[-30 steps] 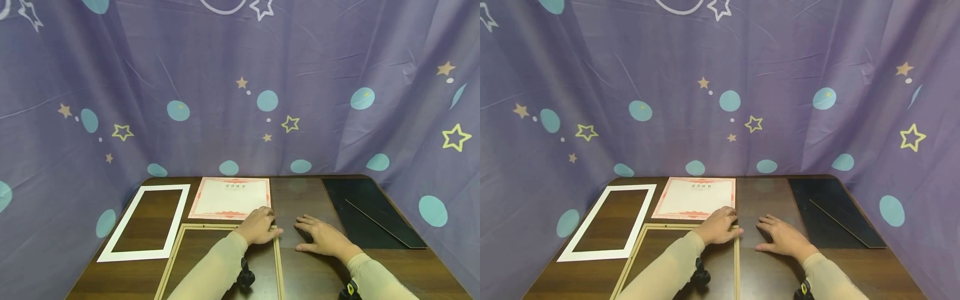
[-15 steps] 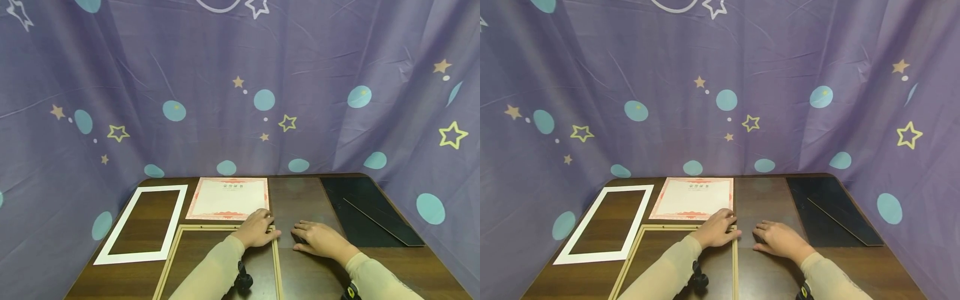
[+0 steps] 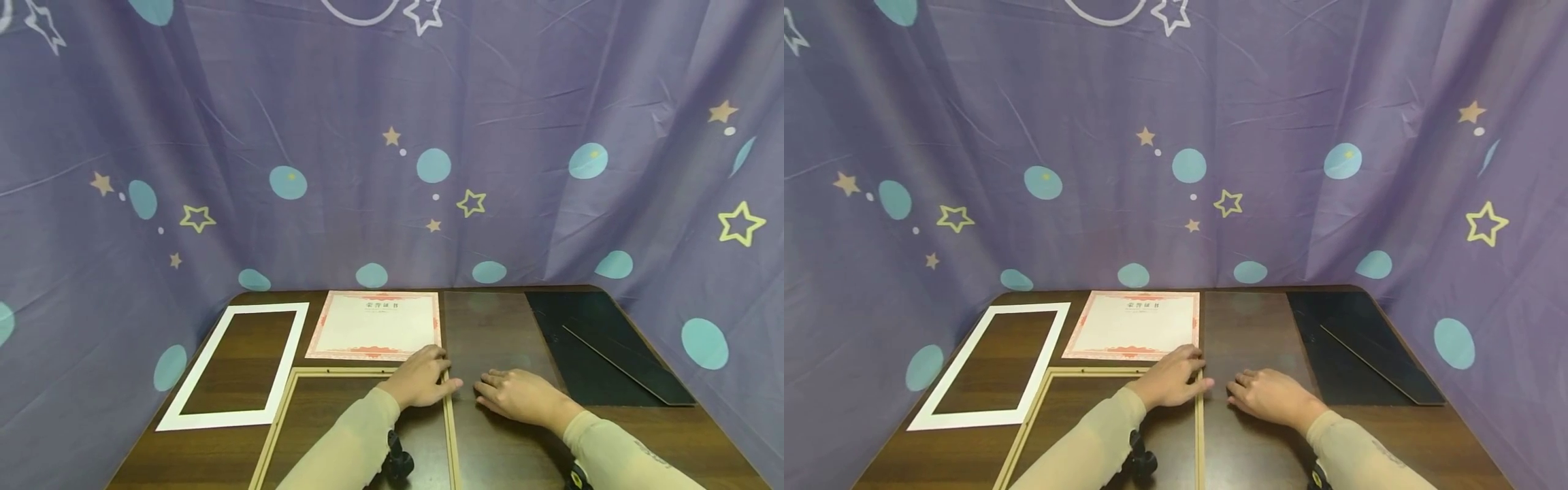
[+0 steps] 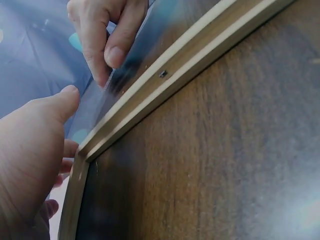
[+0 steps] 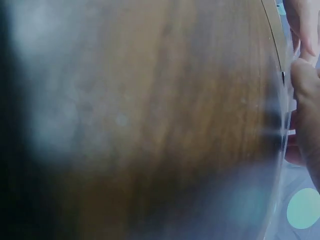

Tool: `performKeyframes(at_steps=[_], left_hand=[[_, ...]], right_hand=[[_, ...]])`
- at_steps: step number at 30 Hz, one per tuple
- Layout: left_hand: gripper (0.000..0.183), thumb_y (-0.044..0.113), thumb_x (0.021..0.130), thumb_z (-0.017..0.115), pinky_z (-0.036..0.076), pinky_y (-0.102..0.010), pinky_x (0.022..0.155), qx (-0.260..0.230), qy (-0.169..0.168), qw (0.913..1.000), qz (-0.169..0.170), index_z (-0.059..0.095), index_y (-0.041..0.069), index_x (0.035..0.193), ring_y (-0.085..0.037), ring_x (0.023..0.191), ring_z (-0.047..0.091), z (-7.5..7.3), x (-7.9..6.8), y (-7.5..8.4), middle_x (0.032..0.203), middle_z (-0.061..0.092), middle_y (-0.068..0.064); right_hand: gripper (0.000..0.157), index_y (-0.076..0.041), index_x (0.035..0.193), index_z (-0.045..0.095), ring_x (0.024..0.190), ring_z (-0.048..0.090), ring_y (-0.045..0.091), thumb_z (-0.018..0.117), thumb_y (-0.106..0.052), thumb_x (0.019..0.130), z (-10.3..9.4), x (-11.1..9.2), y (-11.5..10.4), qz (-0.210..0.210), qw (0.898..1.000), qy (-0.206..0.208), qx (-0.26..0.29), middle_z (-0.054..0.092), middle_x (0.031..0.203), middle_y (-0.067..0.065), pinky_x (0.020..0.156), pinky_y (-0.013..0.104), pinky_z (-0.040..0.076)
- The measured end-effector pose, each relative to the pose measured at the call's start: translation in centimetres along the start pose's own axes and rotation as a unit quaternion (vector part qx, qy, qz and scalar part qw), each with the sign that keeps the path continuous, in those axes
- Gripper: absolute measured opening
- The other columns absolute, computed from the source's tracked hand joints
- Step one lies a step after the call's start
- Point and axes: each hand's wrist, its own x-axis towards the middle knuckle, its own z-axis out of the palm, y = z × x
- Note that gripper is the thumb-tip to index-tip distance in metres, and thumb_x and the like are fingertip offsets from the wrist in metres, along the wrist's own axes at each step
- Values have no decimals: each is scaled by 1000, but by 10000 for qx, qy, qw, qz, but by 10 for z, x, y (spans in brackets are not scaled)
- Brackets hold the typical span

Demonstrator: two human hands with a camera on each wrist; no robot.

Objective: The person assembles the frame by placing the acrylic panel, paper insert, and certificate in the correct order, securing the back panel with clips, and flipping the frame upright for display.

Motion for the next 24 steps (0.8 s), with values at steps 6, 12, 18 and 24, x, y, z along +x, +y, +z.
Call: performKeyframes(at_steps=[6,12,18,24], left_hand=[[63,57,99,35,27,-41,112,-406,48,9992,-46,53,10,137,-27,134,39,-8,-5,5,138,53,-8],[65,59,99,30,25,-49,112,-951,335,9943,-346,52,11,138,-28,133,41,-18,-14,12,138,54,-4],[70,61,99,22,35,-42,107,-1607,508,9834,-672,52,12,138,-23,128,47,-26,-25,20,136,55,0],[61,55,101,32,46,-40,97,-2513,671,9631,-690,47,13,142,-20,114,59,-33,-38,27,127,62,-4]], right_hand=[[34,-4,103,72,80,71,22,46,-26,102,-1,1,0,-65,9979,644,39,73,94,10,64,34,58],[40,-1,101,69,77,71,20,36,-22,105,-7,7,-1,-105,9930,1174,64,73,92,11,61,30,57],[35,0,100,68,73,71,18,39,-19,105,-19,13,-2,49,9881,1529,176,73,88,9,61,25,56],[34,0,98,69,73,71,18,42,-19,104,-28,23,-13,55,9842,1765,154,73,88,9,61,24,56]])
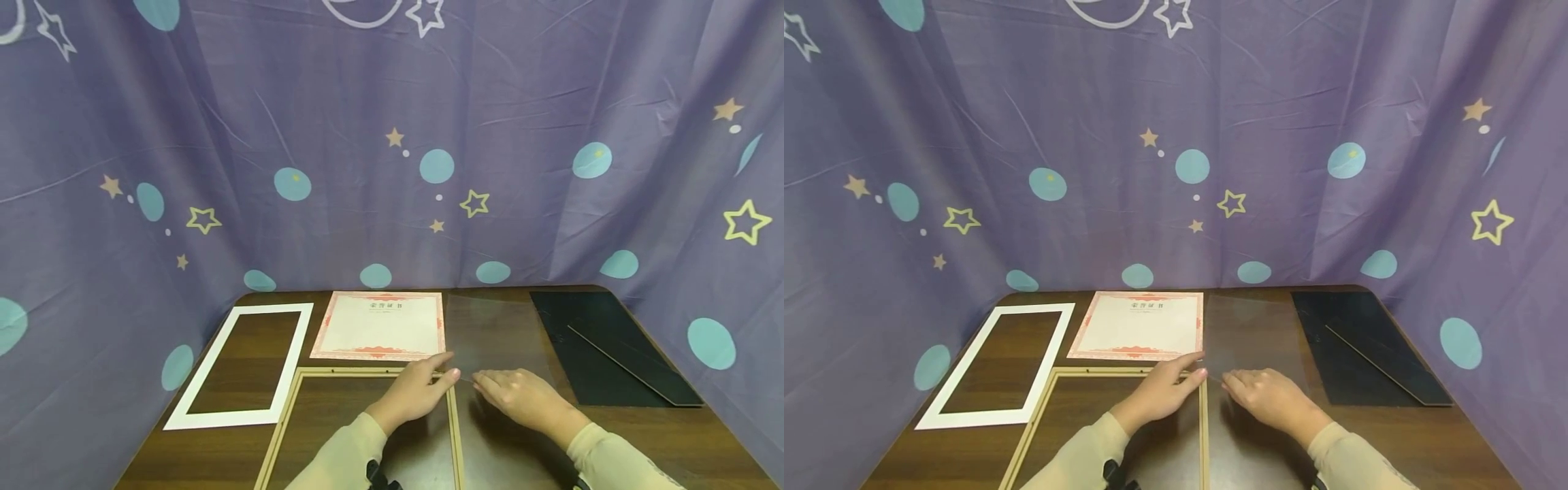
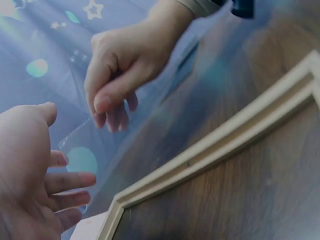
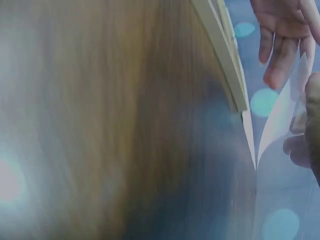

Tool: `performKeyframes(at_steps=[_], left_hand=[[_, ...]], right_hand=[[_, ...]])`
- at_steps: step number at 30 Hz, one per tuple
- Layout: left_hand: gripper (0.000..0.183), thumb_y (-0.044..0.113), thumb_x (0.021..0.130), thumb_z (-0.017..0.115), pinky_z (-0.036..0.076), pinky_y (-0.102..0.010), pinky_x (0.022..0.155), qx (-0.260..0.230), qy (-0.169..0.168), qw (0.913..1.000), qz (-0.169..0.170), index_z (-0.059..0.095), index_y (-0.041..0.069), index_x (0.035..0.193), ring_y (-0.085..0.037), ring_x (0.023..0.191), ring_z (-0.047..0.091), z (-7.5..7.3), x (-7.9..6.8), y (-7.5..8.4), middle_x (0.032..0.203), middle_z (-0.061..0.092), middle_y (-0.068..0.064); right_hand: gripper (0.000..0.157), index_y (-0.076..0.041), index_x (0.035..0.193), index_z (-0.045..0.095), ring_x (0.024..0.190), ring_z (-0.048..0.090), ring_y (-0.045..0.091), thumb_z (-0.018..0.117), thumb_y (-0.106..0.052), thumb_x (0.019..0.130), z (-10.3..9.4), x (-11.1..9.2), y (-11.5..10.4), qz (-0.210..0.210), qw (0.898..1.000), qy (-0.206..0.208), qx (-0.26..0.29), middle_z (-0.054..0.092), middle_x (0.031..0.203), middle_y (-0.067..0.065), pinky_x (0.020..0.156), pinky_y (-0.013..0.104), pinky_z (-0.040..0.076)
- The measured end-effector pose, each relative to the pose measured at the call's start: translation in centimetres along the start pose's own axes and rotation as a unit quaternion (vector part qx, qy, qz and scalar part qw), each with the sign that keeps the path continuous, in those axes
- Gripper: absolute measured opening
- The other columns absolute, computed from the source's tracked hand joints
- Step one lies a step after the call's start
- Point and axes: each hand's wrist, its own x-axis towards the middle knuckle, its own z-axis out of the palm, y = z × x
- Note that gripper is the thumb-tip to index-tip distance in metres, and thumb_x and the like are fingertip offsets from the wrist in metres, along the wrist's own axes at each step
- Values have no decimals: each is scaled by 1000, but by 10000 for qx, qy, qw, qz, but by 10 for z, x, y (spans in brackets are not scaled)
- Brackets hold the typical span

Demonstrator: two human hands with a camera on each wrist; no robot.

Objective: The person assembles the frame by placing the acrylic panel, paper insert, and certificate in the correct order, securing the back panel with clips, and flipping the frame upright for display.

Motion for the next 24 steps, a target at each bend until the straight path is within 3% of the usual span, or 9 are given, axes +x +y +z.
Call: performKeyframes(at_steps=[6,10,16,21,24], left_hand=[[50,43,102,43,52,-35,89,-965,49,9953,21,53,8,135,-18,105,63,3,-10,1,119,66,-4],[43,37,102,45,52,-32,88,-1359,65,9907,-15,56,6,130,-17,104,63,8,-15,0,119,65,-4],[26,20,100,52,52,-24,83,-1949,569,9792,-53,62,7,120,-19,95,67,11,-16,2,111,69,-5],[23,14,100,51,51,-24,85,-2331,890,9684,-14,63,6,117,-23,96,67,2,-17,1,110,70,-8],[23,13,100,50,51,-25,85,-2382,996,9661,-30,63,6,118,-21,95,67,-4,-18,-1,109,69,-9]], right_hand=[[32,1,98,69,73,71,18,44,-19,103,1,7,-16,122,9998,131,-26,73,88,9,62,24,56],[32,0,97,69,71,71,18,44,-19,103,3,10,-24,214,9993,306,-40,72,86,8,61,24,56],[28,-4,94,71,72,70,17,51,-22,99,3,12,-29,484,9973,546,53,71,87,5,58,28,56],[26,-6,95,72,80,70,19,56,-26,97,2,13,-29,749,9954,520,289,71,95,6,63,30,57],[25,-6,95,72,83,70,20,59,-27,95,4,15,-28,776,9944,590,418,71,98,7,65,30,57]])
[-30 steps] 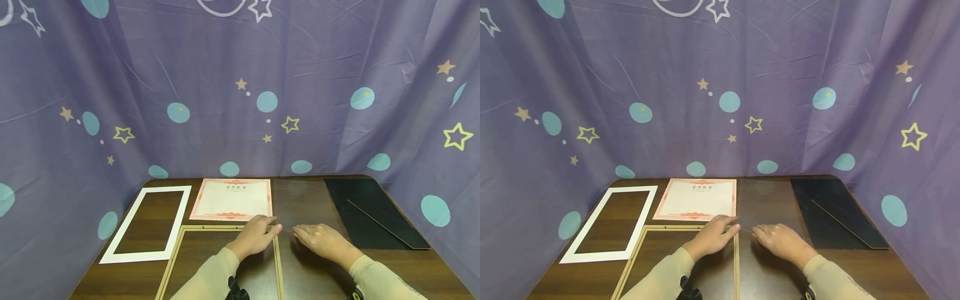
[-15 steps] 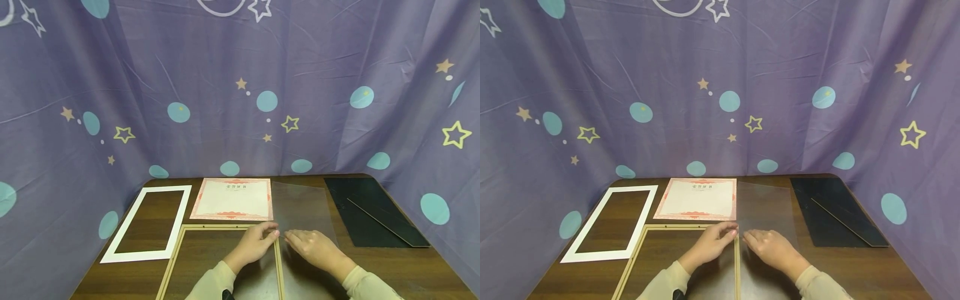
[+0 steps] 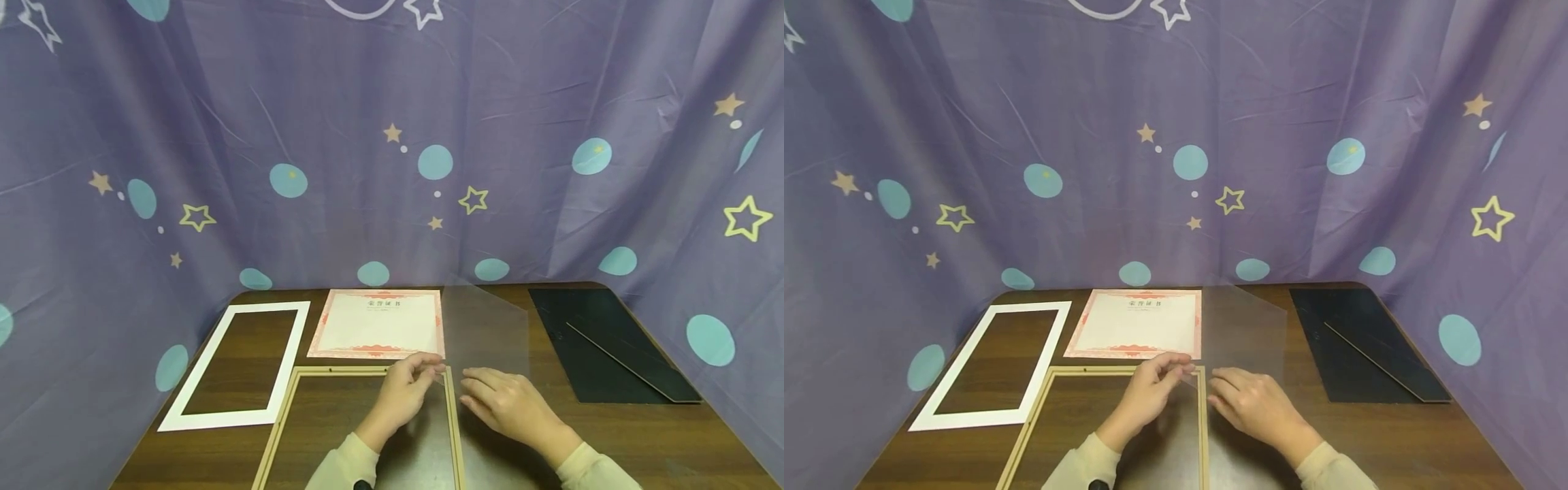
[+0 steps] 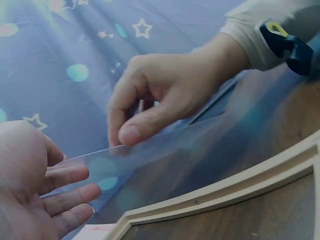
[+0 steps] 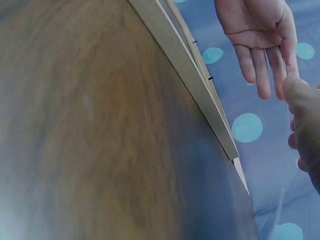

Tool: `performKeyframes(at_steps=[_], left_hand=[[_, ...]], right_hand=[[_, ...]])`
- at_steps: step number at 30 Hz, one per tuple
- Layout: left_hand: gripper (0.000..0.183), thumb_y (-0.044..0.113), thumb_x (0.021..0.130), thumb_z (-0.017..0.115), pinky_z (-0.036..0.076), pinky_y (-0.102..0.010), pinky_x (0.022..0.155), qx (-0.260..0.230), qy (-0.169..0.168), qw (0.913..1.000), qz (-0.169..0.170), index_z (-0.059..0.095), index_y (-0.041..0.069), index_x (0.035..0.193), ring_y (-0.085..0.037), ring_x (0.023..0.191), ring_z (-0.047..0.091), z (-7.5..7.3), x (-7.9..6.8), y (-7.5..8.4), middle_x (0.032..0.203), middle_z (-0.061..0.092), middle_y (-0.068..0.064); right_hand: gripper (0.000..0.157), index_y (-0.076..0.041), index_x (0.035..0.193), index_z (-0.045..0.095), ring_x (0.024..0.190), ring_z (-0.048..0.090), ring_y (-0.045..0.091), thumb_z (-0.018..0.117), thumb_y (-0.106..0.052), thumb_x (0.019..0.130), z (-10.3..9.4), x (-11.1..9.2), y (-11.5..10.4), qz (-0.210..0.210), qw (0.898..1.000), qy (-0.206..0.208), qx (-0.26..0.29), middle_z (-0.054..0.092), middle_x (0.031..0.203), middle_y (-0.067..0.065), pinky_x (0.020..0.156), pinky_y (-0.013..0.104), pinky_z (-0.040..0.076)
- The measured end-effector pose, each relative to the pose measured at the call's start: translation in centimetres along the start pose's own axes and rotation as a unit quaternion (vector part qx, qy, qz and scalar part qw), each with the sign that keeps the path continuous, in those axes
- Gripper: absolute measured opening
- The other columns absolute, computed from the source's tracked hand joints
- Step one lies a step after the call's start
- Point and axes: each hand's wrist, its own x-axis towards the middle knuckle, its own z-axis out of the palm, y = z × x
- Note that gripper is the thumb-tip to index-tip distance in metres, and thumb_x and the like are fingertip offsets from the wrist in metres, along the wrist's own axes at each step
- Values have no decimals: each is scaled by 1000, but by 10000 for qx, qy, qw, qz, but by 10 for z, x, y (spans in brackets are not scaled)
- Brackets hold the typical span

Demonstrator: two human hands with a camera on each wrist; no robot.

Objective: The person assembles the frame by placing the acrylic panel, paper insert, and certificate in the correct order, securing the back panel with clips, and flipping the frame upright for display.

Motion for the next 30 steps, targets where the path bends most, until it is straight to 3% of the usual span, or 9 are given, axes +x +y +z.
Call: performKeyframes(at_steps=[7,14,18,24,30], left_hand=[[20,10,98,53,54,-26,76,76,572,9983,95,63,7,116,-21,88,69,-14,3,2,100,69,-5],[31,3,95,54,55,-27,73,-53,551,9984,-86,52,5,126,-21,91,68,-24,2,5,108,61,-9],[32,-5,95,49,57,-33,65,-70,632,9979,-96,50,0,126,-29,88,69,-33,-2,19,109,60,-14],[21,-9,97,43,58,-39,68,-177,995,9943,324,56,-7,114,-40,77,68,-48,-6,39,106,60,-21],[21,-5,99,42,58,-39,61,-258,1563,9869,301,61,-3,109,-39,69,67,-59,-1,21,103,64,-19]], right_hand=[[27,-4,103,71,87,69,19,68,-27,88,16,9,-4,18,9997,118,231,69,105,7,68,28,57],[30,-4,110,70,93,67,22,66,-27,90,30,16,-11,-26,9985,331,427,67,111,10,73,29,56],[31,-5,112,70,97,66,22,66,-27,91,33,16,-14,-8,9981,343,511,66,113,10,77,30,56],[31,-4,112,69,97,65,21,61,-28,95,29,12,-8,336,9967,290,677,65,114,8,78,29,55],[32,-2,112,69,100,64,25,57,-28,96,19,11,13,601,9959,367,565,65,116,11,78,30,55]])
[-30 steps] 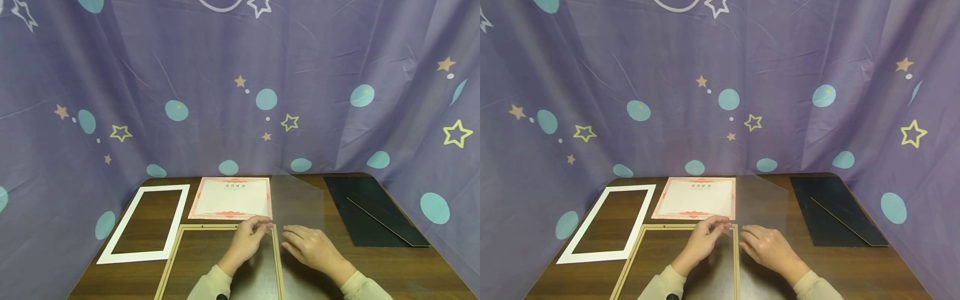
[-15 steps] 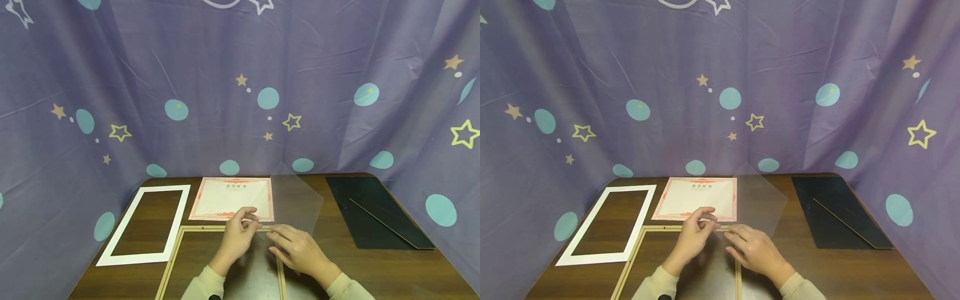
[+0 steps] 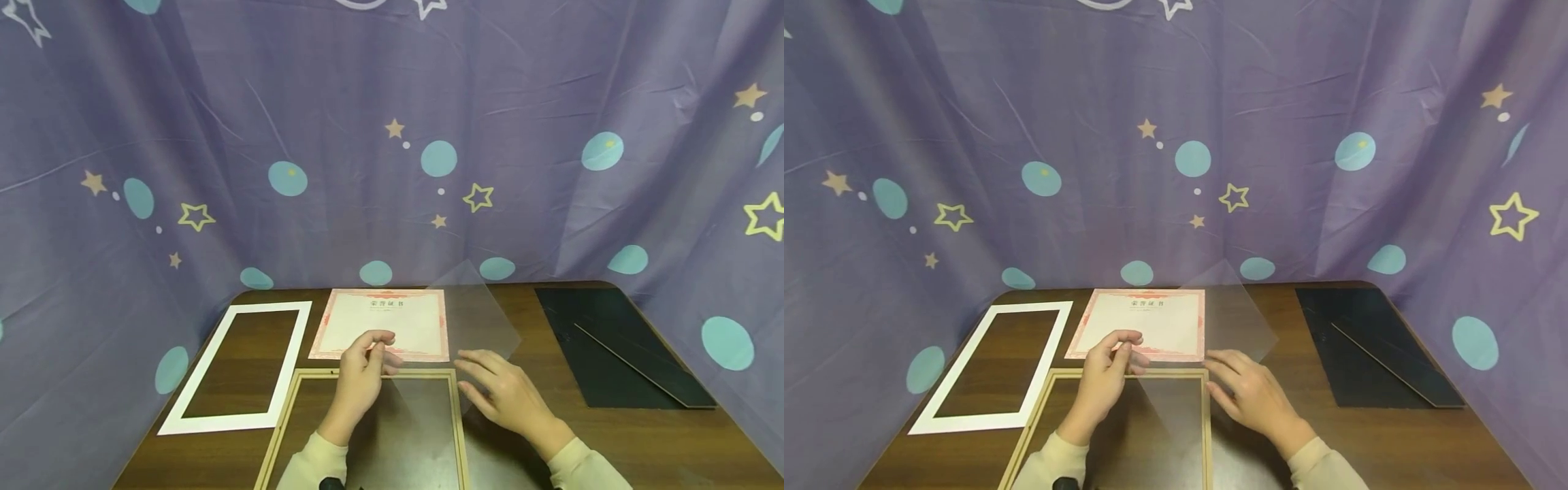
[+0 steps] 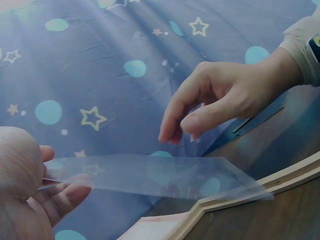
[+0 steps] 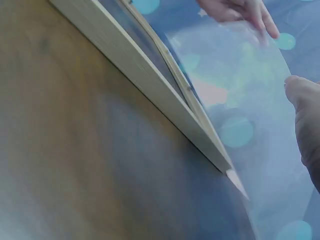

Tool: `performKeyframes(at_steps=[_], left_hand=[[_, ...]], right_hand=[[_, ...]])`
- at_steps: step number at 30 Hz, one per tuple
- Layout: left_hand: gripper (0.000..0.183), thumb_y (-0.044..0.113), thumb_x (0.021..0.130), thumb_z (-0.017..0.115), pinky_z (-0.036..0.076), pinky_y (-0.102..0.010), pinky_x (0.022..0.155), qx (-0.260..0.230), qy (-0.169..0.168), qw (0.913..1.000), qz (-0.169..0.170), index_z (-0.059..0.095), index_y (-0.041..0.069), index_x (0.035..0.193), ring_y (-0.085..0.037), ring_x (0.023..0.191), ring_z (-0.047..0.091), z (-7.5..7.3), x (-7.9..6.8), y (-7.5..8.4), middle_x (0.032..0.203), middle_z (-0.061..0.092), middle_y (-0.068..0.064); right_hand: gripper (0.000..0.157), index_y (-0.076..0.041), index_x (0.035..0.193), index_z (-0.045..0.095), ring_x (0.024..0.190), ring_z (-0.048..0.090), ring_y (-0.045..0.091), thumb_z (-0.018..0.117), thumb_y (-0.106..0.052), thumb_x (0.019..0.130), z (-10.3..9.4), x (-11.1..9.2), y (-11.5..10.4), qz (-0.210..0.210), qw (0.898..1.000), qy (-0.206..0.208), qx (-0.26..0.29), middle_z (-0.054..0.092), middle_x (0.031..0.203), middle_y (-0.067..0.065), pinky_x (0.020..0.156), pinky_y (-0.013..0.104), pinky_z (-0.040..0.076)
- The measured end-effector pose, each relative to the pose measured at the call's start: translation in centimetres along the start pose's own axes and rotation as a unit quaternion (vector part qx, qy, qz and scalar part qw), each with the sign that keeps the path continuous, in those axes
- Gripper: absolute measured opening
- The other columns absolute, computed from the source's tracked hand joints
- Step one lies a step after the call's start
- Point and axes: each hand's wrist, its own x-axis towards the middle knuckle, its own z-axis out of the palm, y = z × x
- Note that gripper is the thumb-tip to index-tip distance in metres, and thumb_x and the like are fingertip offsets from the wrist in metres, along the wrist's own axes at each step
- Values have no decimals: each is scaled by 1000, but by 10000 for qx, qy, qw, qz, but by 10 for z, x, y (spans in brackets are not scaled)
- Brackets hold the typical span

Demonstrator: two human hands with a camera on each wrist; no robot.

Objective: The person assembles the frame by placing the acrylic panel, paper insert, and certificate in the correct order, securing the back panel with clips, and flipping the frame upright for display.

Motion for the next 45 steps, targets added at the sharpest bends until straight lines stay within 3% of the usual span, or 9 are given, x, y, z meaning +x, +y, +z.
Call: performKeyframes(at_steps=[6,12,18,22,27,32,36,40,45], left_hand=[[23,-1,101,42,58,-35,61,-325,148,9993,-114,62,1,111,-31,74,67,-10,4,-8,104,60,-16],[22,1,101,42,58,-35,59,-371,169,9992,-25,62,2,110,-25,72,66,-18,4,-1,103,60,-16],[21,1,102,40,57,-36,58,-517,200,9984,-134,61,1,104,-23,72,64,-27,6,10,103,59,-17],[21,5,103,41,57,-36,58,-626,215,9977,-175,61,-1,102,-23,72,63,-34,8,17,102,59,-15],[21,8,103,43,57,-35,57,-632,155,9978,-94,60,-4,102,-21,72,62,-46,6,24,102,58,-18],[22,10,103,43,56,-32,57,-110,67,9999,19,60,-3,107,-21,71,61,-66,5,26,103,59,-16],[23,14,102,46,54,-30,58,399,-142,9991,-92,59,-1,115,-24,74,59,-88,2,22,106,59,-15],[29,13,100,51,51,-28,62,920,-442,9943,-318,55,4,127,-23,81,55,-110,-2,12,114,57,-11],[42,0,95,54,46,-25,53,1122,-632,9884,-800,48,5,136,-21,85,53,-127,-7,-3,128,50,-9]], right_hand=[[37,-5,115,67,106,60,26,55,-35,97,-16,-3,26,408,9988,-53,-253,62,121,10,84,34,52],[43,-7,125,62,109,56,29,70,-27,88,-30,-9,44,1486,9888,-78,-154,53,133,14,82,38,50],[65,-10,141,46,117,52,34,73,-28,85,-37,-13,49,3097,9498,-330,287,46,141,16,90,53,46],[72,-14,150,29,123,49,35,68,-31,91,-39,-14,51,3712,9212,-505,1054,46,142,15,96,58,41],[82,-18,154,13,97,63,23,67,-19,92,-36,-9,45,3785,9011,-375,2083,51,135,14,80,40,54],[85,-16,152,24,63,55,10,75,-11,84,-25,-6,22,3478,9095,-153,2271,51,116,7,55,24,49],[75,-12,146,37,61,51,8,77,-16,83,-19,-10,1,3304,9125,-531,2354,47,103,6,51,23,47],[79,-17,149,31,64,52,7,75,-20,84,-16,-14,-17,3274,8964,-1159,2752,45,104,13,51,23,48],[90,-15,154,22,69,57,7,77,-15,82,-12,-15,-37,3321,8718,-1707,3169,45,114,16,51,22,50]])
